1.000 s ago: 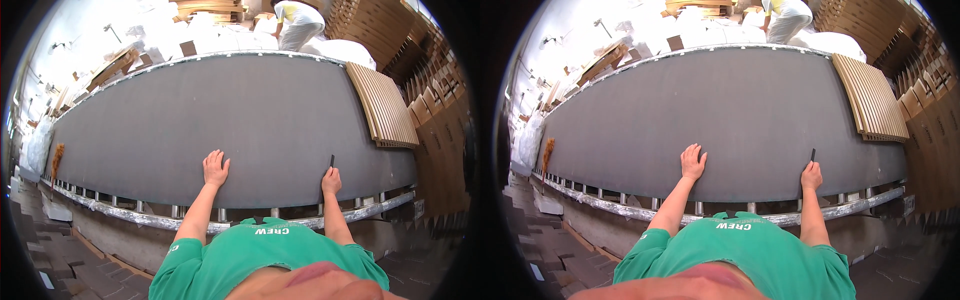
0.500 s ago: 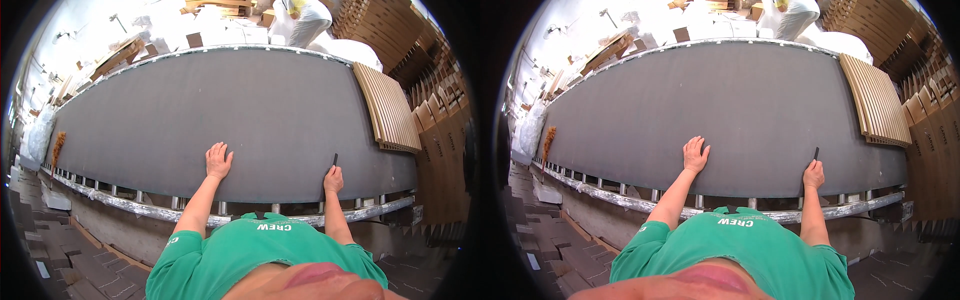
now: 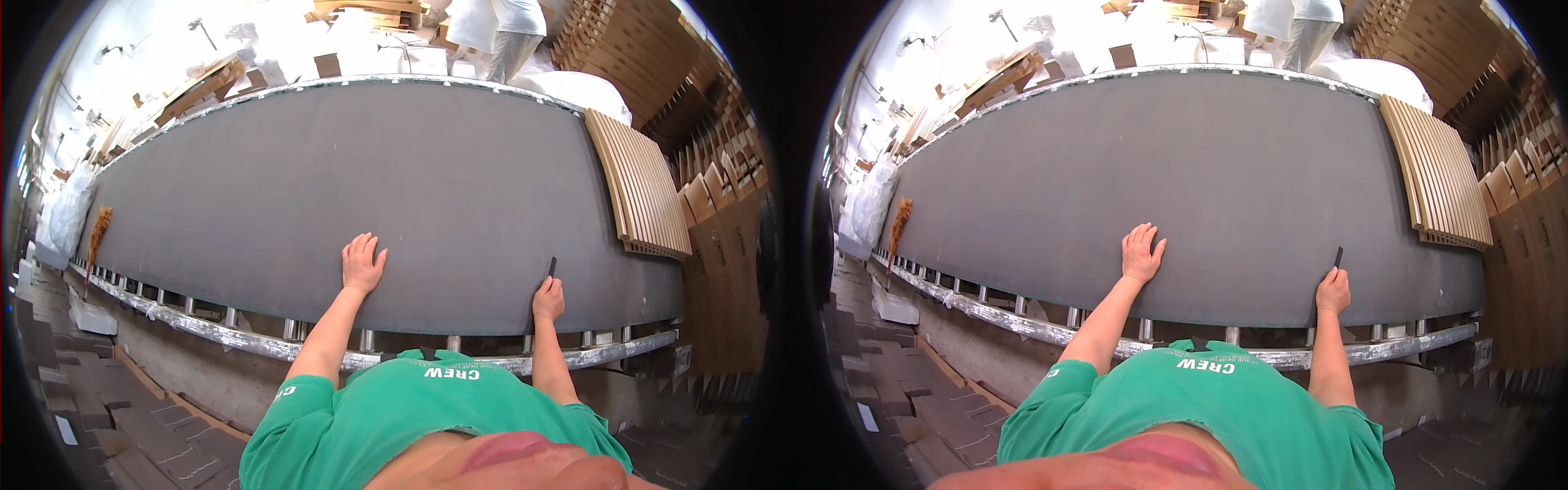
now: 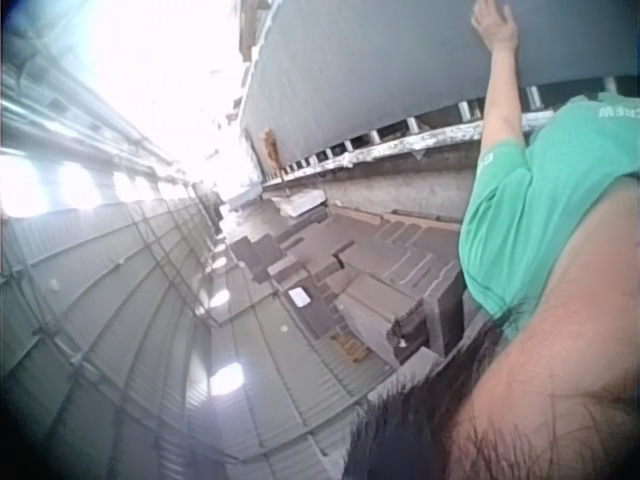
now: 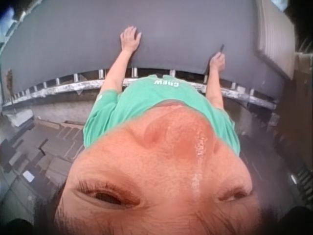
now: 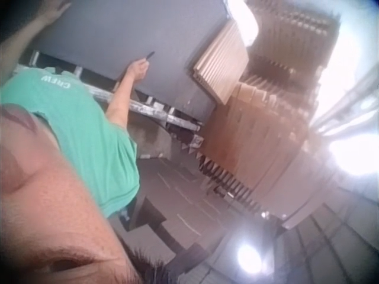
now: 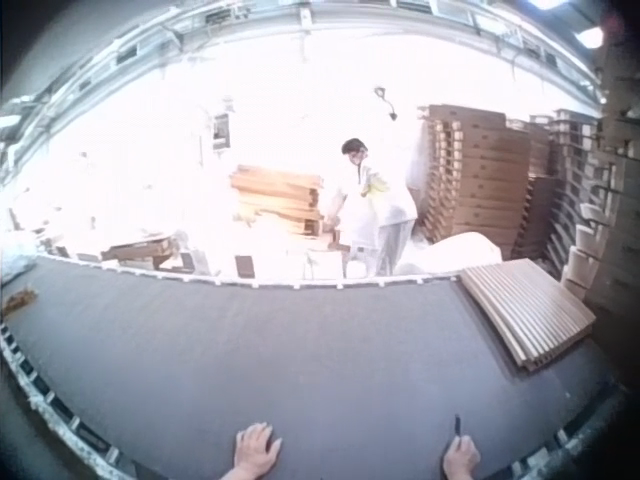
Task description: The person unrolls large sheets of white foam and plastic wrap on a workbench, cutting the material with a blade and separating it from a cardboard tube with the help of another person.
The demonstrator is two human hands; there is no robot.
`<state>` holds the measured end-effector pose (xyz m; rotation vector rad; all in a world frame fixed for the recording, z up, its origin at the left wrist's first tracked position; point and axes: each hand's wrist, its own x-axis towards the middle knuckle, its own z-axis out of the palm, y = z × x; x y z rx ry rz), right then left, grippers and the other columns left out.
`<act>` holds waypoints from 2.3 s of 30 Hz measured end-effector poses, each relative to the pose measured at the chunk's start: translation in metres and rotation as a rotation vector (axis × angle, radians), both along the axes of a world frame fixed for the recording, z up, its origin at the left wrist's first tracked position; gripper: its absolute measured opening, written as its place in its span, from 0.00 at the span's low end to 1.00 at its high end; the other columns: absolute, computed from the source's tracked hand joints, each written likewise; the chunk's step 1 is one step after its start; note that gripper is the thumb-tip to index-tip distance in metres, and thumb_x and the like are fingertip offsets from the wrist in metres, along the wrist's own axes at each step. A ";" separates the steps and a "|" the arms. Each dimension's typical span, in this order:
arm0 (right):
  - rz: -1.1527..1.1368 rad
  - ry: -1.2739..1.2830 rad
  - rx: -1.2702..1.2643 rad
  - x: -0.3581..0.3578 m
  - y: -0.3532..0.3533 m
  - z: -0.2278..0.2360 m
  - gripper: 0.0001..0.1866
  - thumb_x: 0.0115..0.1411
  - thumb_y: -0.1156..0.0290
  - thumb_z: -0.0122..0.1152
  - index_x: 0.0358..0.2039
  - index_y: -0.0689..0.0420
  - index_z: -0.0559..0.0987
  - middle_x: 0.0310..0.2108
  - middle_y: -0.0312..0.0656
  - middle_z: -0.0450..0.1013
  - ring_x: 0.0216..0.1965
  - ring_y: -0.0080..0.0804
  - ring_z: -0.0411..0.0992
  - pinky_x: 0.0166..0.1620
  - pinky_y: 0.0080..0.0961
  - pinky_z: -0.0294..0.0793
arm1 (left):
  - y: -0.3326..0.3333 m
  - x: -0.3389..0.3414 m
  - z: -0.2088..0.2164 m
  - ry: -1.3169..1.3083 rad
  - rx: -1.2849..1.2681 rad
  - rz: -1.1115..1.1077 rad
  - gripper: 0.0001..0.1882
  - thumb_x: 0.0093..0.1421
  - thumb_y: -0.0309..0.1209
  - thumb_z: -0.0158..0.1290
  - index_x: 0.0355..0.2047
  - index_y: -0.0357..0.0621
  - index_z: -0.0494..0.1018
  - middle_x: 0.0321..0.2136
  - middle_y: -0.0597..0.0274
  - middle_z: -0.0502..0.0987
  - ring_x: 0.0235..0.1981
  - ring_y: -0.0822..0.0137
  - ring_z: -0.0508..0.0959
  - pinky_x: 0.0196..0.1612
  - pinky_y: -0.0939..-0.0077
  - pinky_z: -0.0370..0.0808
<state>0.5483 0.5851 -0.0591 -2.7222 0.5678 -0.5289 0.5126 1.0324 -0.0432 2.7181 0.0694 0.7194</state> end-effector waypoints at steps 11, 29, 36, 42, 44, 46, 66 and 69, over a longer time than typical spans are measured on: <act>0.011 -0.015 0.005 0.004 -0.001 0.000 0.16 0.64 0.54 0.43 0.31 0.53 0.68 0.30 0.45 0.73 0.31 0.53 0.71 0.32 0.49 0.69 | -0.001 0.004 -0.003 -0.008 0.007 0.010 0.20 0.56 0.41 0.53 0.46 0.44 0.72 0.50 0.59 0.71 0.55 0.60 0.66 0.57 0.61 0.59; 0.030 -0.010 0.102 0.009 -0.005 -0.002 0.16 0.63 0.54 0.45 0.32 0.54 0.69 0.29 0.47 0.73 0.30 0.53 0.71 0.31 0.48 0.69 | -0.022 -0.131 0.032 0.170 -0.469 0.196 0.24 0.55 0.42 0.57 0.48 0.43 0.71 0.51 0.49 0.69 0.54 0.51 0.68 0.56 0.61 0.64; -0.250 -0.387 1.501 0.024 -0.065 0.034 0.14 0.62 0.60 0.47 0.25 0.55 0.69 0.18 0.32 0.63 0.14 0.21 0.59 0.14 0.18 0.57 | 0.024 -0.150 0.094 -0.188 -0.624 0.397 0.27 0.59 0.38 0.55 0.54 0.35 0.64 0.53 0.46 0.66 0.56 0.53 0.65 0.58 0.64 0.62; -0.210 -1.012 1.502 0.010 -0.141 0.186 0.08 0.55 0.70 0.45 0.21 0.55 0.66 0.14 0.33 0.60 0.13 0.22 0.57 0.14 0.19 0.56 | 0.015 -0.140 0.192 -0.507 -0.416 0.345 0.35 0.60 0.42 0.54 0.61 0.38 0.54 0.62 0.40 0.50 0.63 0.47 0.52 0.62 0.57 0.52; -0.291 -1.206 1.357 -0.009 -0.172 0.241 0.08 0.55 0.71 0.44 0.20 0.58 0.68 0.14 0.35 0.62 0.13 0.24 0.59 0.14 0.20 0.58 | 0.007 -0.131 0.218 -0.602 -0.399 0.267 0.37 0.60 0.44 0.53 0.62 0.37 0.52 0.63 0.39 0.46 0.64 0.46 0.49 0.63 0.55 0.50; -0.304 -1.353 1.234 -0.027 -0.194 0.275 0.09 0.55 0.72 0.44 0.21 0.60 0.68 0.15 0.36 0.63 0.14 0.24 0.59 0.15 0.20 0.59 | 0.000 -0.124 0.237 -0.727 -0.316 0.120 0.38 0.62 0.48 0.48 0.63 0.37 0.49 0.65 0.44 0.43 0.66 0.50 0.46 0.64 0.55 0.48; 0.375 -0.815 0.643 0.027 -0.175 0.359 0.13 0.65 0.64 0.49 0.40 0.60 0.77 0.40 0.37 0.75 0.42 0.24 0.71 0.48 0.21 0.67 | -0.068 -0.075 0.286 -0.236 -0.219 -0.608 0.36 0.51 0.49 0.60 0.55 0.43 0.66 0.58 0.49 0.63 0.60 0.50 0.61 0.61 0.58 0.54; 0.286 -0.831 0.714 0.013 -0.161 0.357 0.15 0.66 0.62 0.49 0.36 0.63 0.75 0.37 0.36 0.75 0.40 0.22 0.70 0.45 0.17 0.66 | -0.123 -0.097 0.289 0.014 -0.036 -0.859 0.42 0.44 0.55 0.62 0.57 0.52 0.65 0.63 0.51 0.54 0.65 0.51 0.50 0.64 0.52 0.44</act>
